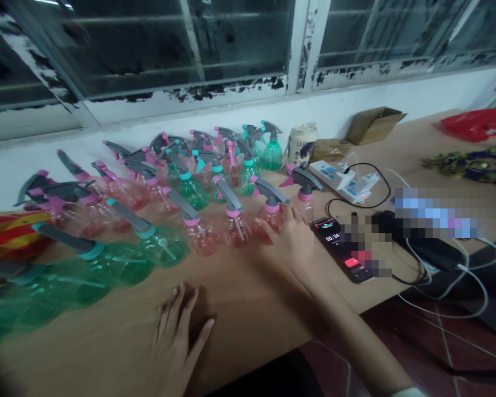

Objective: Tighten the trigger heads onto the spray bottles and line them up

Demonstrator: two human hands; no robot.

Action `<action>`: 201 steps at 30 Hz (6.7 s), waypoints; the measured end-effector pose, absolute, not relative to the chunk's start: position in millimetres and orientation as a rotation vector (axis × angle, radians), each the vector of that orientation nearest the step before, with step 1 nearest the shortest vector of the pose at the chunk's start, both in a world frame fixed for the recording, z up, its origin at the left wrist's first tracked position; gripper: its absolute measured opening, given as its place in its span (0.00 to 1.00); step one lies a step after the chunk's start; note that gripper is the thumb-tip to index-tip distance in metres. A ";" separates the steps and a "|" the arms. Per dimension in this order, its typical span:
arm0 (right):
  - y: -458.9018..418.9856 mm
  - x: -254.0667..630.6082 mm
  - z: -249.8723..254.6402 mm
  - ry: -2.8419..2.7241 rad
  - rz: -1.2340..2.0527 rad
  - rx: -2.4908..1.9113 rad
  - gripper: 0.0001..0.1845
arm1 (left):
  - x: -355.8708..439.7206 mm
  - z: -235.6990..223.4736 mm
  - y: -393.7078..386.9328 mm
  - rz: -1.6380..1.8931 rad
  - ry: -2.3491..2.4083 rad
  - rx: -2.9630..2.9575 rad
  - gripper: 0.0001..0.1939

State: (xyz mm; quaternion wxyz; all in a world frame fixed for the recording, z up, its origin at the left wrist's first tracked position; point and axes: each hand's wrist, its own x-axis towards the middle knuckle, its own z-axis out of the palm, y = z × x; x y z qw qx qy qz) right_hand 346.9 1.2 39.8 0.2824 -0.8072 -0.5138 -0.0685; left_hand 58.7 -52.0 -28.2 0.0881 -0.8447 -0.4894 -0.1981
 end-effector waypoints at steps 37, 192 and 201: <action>-62.4 184.3 69.0 -1.624 0.940 -1.067 0.25 | 3.2 1.3 -88.1 -1.100 -2.077 -3.067 0.32; -65.5 165.4 59.0 -1.632 0.624 -1.236 0.06 | -35.3 -29.5 -70.0 -0.838 -1.766 -2.732 0.27; -69.2 162.5 55.1 -1.609 0.670 -1.172 0.20 | -34.4 -32.5 -69.6 -0.865 -1.745 -2.718 0.27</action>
